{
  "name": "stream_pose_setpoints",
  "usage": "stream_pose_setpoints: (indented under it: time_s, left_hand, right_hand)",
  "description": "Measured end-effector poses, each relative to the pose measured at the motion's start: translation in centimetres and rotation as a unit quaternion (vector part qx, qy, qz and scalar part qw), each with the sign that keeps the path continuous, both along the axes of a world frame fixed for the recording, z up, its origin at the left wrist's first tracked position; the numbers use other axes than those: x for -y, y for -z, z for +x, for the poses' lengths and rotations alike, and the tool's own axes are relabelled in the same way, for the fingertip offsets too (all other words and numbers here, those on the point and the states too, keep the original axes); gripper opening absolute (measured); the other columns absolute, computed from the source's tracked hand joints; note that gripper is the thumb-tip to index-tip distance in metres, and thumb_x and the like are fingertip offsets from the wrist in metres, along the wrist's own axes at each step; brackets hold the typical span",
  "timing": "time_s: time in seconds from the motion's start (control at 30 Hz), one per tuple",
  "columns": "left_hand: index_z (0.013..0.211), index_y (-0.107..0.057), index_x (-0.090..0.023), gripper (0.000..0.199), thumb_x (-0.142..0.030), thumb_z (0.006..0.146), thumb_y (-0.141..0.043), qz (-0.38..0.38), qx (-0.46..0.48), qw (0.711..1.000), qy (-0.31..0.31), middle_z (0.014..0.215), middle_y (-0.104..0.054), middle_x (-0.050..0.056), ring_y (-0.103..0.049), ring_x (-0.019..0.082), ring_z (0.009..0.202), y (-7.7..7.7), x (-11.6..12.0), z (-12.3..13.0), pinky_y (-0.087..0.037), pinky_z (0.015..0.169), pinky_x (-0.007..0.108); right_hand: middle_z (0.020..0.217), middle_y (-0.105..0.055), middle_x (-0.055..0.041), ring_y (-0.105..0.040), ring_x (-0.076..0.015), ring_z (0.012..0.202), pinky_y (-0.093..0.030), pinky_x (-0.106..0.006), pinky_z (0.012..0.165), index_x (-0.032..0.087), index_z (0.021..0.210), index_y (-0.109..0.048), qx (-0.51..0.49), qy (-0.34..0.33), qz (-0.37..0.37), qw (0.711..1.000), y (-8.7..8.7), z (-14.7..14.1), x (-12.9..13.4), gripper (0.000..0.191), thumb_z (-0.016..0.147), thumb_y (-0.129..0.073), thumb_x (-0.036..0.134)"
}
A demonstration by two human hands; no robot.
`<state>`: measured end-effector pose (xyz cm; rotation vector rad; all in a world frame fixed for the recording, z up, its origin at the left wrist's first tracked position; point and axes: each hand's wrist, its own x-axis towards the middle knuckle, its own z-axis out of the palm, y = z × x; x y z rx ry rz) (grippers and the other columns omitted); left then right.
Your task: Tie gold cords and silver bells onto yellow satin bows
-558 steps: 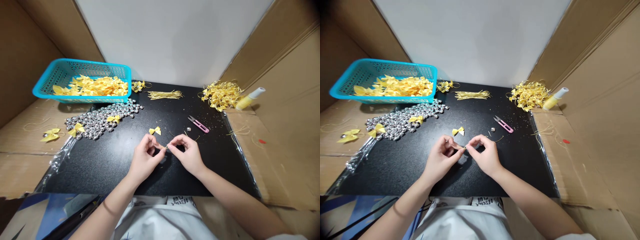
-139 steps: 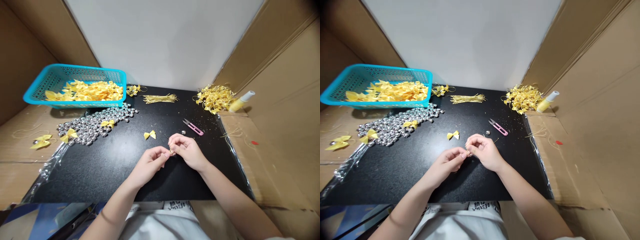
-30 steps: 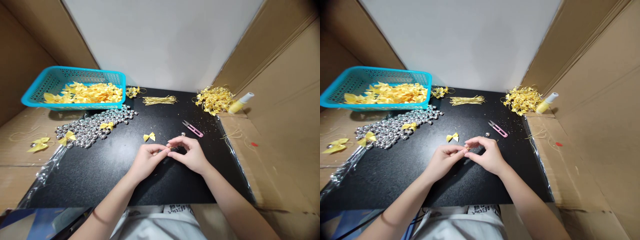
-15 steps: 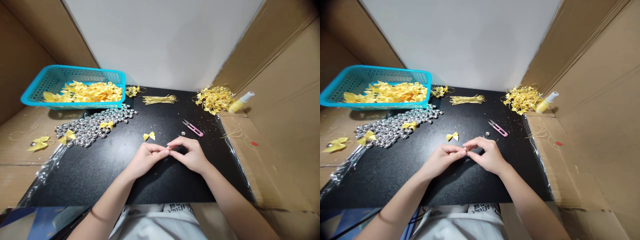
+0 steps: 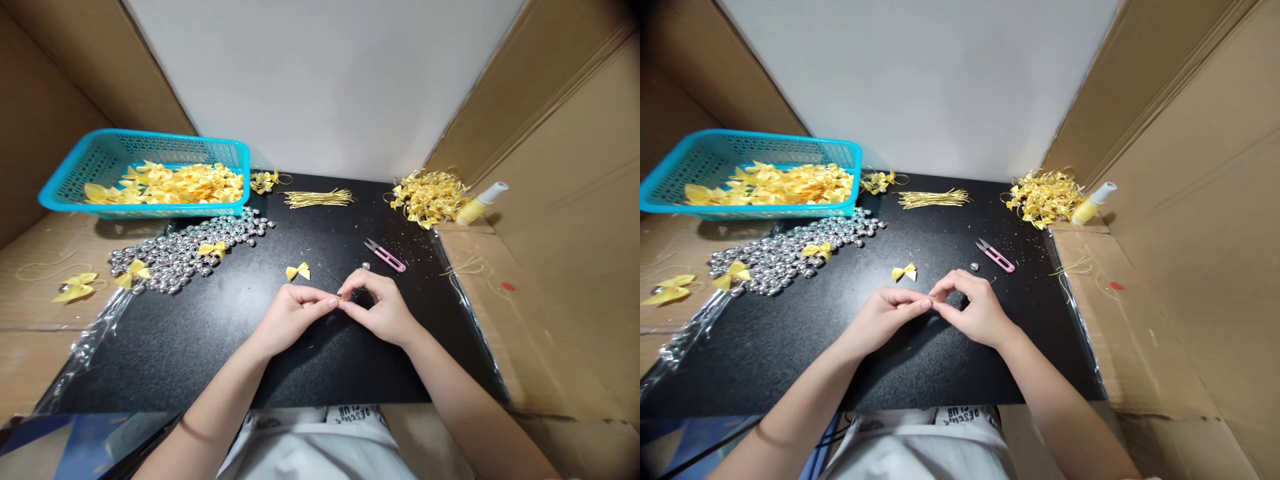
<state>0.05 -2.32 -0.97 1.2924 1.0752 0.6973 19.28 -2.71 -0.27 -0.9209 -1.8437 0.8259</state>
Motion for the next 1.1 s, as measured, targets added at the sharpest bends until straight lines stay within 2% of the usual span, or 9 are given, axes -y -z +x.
stream_pose_setpoints:
  time_s: [0.3,0.47,0.63,0.73,0.9,1.1]
  left_hand:
    - [0.079,-0.081,-0.013,0.034,-0.045,0.074,-0.071,0.005,-0.015,1.000,-0.014,0.049,-0.050,-0.001,-0.033,0.008,0.051,0.11,0.08,-0.07,-0.023,0.050,0.022]
    - [0.078,-0.081,-0.014,0.032,-0.044,0.074,-0.071,0.018,-0.018,0.999,-0.026,0.051,-0.056,0.001,-0.037,0.010,0.051,-0.18,0.01,0.08,-0.025,0.049,0.022]
    - [0.074,-0.081,-0.013,0.031,-0.043,0.074,-0.071,0.043,-0.030,0.998,-0.047,0.052,-0.055,0.001,-0.038,0.010,0.051,-0.17,0.04,-0.04,-0.026,0.049,0.022]
    - [0.074,-0.080,-0.013,0.032,-0.043,0.074,-0.070,0.043,-0.038,0.997,-0.049,0.050,-0.050,0.000,-0.035,0.009,0.052,-0.03,0.03,-0.09,-0.024,0.049,0.022]
    - [0.070,-0.078,-0.011,0.034,-0.044,0.074,-0.069,0.035,-0.030,0.998,-0.041,0.050,-0.043,-0.002,-0.031,0.008,0.052,-0.08,-0.01,0.05,-0.023,0.050,0.021]
    - [0.073,-0.079,-0.011,0.035,-0.045,0.073,-0.069,0.029,-0.016,0.999,-0.032,0.050,-0.040,-0.002,-0.028,0.008,0.052,-0.58,-0.03,0.15,-0.020,0.049,0.021]
  right_hand:
    - [0.075,-0.065,0.0008,-0.062,-0.0144,0.071,-0.048,-0.030,0.072,0.022,0.079,-0.061,-0.013,0.017,-0.012,1.000,0.17,0.34,-0.05,0.011,0.080,-0.071,0.016]
    - [0.074,-0.065,0.0018,-0.061,-0.0139,0.069,-0.048,-0.032,0.076,0.022,0.077,-0.059,-0.006,0.025,0.002,1.000,0.17,0.39,-0.09,0.013,0.081,-0.071,0.016]
    - [0.075,-0.065,0.0002,-0.061,-0.0156,0.072,-0.050,-0.032,0.072,0.022,0.077,-0.059,-0.009,0.033,-0.004,0.999,0.24,0.77,-0.27,0.013,0.081,-0.070,0.017]
    - [0.080,-0.066,-0.0010,-0.063,-0.0170,0.078,-0.051,-0.033,0.075,0.023,0.082,-0.061,-0.018,0.042,0.000,0.999,0.22,0.99,-0.40,0.012,0.080,-0.072,0.019]
    - [0.095,-0.071,-0.0033,-0.065,-0.0199,0.091,-0.052,-0.037,0.084,0.023,0.096,-0.064,0.015,0.037,0.015,0.999,-0.02,0.53,-0.23,0.026,0.074,-0.078,0.019]
    - [0.080,-0.070,-0.0003,-0.064,-0.0159,0.076,-0.051,-0.032,0.073,0.022,0.083,-0.063,0.015,0.062,0.027,0.998,0.07,0.03,-0.01,0.011,0.080,-0.071,0.014]
